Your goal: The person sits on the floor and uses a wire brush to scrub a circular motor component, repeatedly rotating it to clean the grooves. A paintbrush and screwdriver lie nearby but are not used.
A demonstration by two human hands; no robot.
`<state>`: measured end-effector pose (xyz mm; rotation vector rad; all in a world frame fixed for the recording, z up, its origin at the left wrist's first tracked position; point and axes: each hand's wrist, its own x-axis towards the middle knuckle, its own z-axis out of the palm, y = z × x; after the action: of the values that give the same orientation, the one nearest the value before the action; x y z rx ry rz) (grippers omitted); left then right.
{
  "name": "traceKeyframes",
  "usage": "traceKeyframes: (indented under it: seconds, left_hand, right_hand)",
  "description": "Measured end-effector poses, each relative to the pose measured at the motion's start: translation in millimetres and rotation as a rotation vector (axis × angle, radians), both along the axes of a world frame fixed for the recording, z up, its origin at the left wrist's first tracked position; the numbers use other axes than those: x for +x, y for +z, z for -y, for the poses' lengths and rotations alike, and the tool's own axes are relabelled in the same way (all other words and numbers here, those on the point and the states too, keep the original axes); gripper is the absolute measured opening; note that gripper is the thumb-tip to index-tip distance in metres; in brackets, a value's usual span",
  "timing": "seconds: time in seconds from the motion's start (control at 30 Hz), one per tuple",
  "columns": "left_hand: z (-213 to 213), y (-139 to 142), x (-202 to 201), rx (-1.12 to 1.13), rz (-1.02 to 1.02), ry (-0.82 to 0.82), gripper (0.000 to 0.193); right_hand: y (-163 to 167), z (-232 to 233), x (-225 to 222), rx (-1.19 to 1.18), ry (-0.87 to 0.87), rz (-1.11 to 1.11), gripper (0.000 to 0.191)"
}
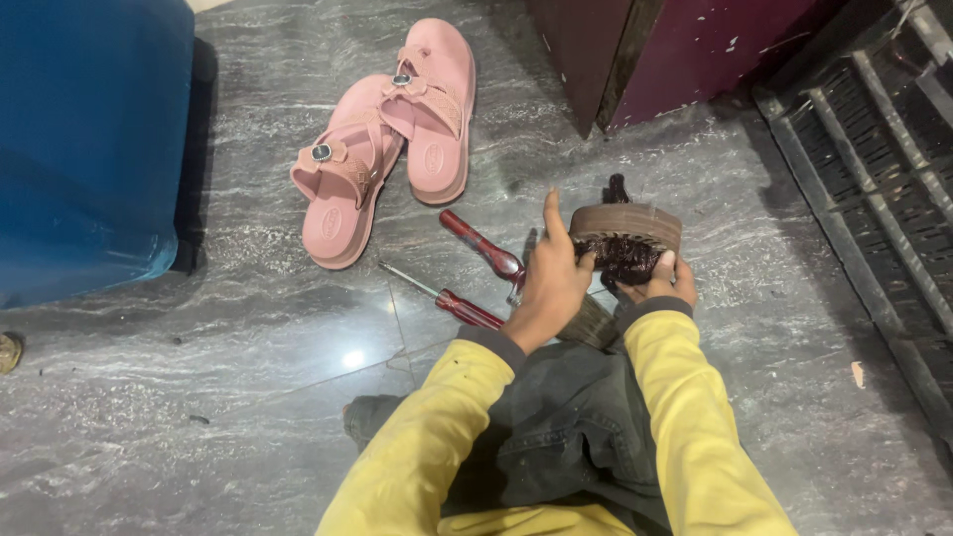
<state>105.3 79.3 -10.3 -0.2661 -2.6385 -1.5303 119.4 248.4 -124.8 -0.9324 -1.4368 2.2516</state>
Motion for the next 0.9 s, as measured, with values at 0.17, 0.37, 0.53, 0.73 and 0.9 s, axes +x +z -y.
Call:
traceKeyframes:
  seconds: [0.17,0.37,0.53,0.73,0.9]
  left_hand:
    - [-5.1,-13.5,-2.8,0.009,0.213,-0.022,0.097]
    - [-5.2,-27.9,-5.1,0.072,0.229,-0.055,0.096]
    - [-5.8,-29.0,-3.3,0.172,0.23,-0.101,0.095]
    - [-5.6,-27.0,0.1,0.167,0.126,-0.117,0.095]
    - [-3.6,-24.9,-0.9,0.173,0.07,-0.088,0.091]
  right_hand:
    - [0.0,3.2,1.1,0.056,0.022,-0.026,0.047]
    - [5.7,4.5,-4.9,0.119,0.13,-0.041,0.056]
    - [8.0,9.0,-5.8,0.593,0.27,0.139,0.074]
    - [4.0,7.1,-4.5,0.798,0.271,0.23,0.06]
    - [10.7,8.0,-0.9,0.938,0.298,0.269,0.033]
